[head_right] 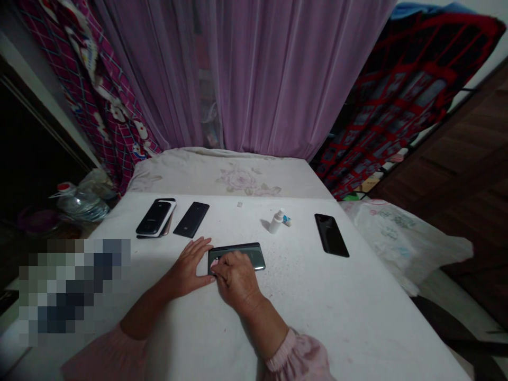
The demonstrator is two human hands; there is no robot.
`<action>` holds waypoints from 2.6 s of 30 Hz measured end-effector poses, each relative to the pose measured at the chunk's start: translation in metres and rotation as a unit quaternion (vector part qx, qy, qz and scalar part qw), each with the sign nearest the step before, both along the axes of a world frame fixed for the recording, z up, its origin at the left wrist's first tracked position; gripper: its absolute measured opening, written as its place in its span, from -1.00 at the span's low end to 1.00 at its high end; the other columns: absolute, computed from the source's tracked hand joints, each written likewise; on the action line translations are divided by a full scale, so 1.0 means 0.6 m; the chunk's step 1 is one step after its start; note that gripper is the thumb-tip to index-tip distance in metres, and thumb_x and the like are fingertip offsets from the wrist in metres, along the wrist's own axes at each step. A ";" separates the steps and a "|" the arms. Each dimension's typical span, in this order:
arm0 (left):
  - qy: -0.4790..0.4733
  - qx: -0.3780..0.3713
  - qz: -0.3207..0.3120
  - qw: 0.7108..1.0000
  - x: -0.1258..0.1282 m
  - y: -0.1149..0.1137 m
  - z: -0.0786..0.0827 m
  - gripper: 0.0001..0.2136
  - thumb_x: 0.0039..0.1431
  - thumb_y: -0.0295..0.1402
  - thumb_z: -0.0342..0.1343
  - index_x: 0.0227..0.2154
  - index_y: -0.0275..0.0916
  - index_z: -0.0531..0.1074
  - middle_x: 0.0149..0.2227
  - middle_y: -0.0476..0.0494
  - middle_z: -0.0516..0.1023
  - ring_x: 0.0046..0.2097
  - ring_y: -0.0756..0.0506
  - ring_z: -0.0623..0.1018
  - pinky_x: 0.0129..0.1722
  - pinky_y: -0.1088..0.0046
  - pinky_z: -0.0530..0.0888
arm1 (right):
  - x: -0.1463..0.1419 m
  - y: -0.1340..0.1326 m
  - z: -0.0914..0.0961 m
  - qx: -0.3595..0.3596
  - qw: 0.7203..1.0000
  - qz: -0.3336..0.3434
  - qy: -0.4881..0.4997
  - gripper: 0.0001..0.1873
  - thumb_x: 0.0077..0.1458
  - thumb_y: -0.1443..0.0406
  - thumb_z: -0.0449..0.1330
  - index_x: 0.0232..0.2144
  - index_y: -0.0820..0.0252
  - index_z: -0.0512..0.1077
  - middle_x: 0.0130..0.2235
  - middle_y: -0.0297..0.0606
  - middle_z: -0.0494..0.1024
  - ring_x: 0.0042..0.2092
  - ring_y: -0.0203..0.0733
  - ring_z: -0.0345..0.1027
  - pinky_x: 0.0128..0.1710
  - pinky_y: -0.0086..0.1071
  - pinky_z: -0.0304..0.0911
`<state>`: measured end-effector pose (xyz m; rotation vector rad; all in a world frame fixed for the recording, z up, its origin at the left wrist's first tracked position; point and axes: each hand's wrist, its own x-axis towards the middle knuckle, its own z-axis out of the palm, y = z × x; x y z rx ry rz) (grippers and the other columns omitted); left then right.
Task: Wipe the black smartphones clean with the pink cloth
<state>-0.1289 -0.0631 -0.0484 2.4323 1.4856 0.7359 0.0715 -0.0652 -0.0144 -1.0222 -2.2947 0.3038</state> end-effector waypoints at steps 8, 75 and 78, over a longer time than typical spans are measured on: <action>0.005 -0.014 0.005 1.000 0.000 0.000 -0.003 -0.33 -0.06 -0.17 0.33 0.12 -0.25 0.28 0.24 -0.38 0.32 0.29 -0.36 0.25 0.28 -0.09 0.18 | -0.037 0.037 0.009 -0.028 0.995 -0.073 -0.058 -0.84 0.17 0.34 0.20 -0.29 0.03 0.59 -0.31 -0.26 0.54 -0.24 -0.17 0.32 -0.25 -0.32 0.10; -0.003 -0.096 -0.017 0.995 -0.014 0.007 0.000 -0.21 -0.07 0.02 0.31 0.23 -0.14 0.22 0.33 -0.32 0.16 0.36 -0.34 0.12 0.31 -0.07 0.04 | 0.012 -0.025 -0.010 0.002 1.000 -0.008 -0.017 -0.78 0.22 0.36 0.14 -0.23 -0.01 0.57 -0.31 -0.27 0.51 -0.27 -0.22 0.29 -0.29 -0.35 0.05; 0.003 -0.106 -0.033 0.994 -0.021 0.009 0.001 -0.20 -0.03 0.02 0.28 0.25 -0.14 0.20 0.34 -0.33 0.14 0.36 -0.34 0.09 0.31 -0.07 0.04 | 0.003 -0.025 -0.009 0.010 1.000 0.001 -0.020 -0.77 0.23 0.35 0.15 -0.20 -0.06 0.57 -0.32 -0.29 0.51 -0.28 -0.23 0.28 -0.29 -0.34 0.02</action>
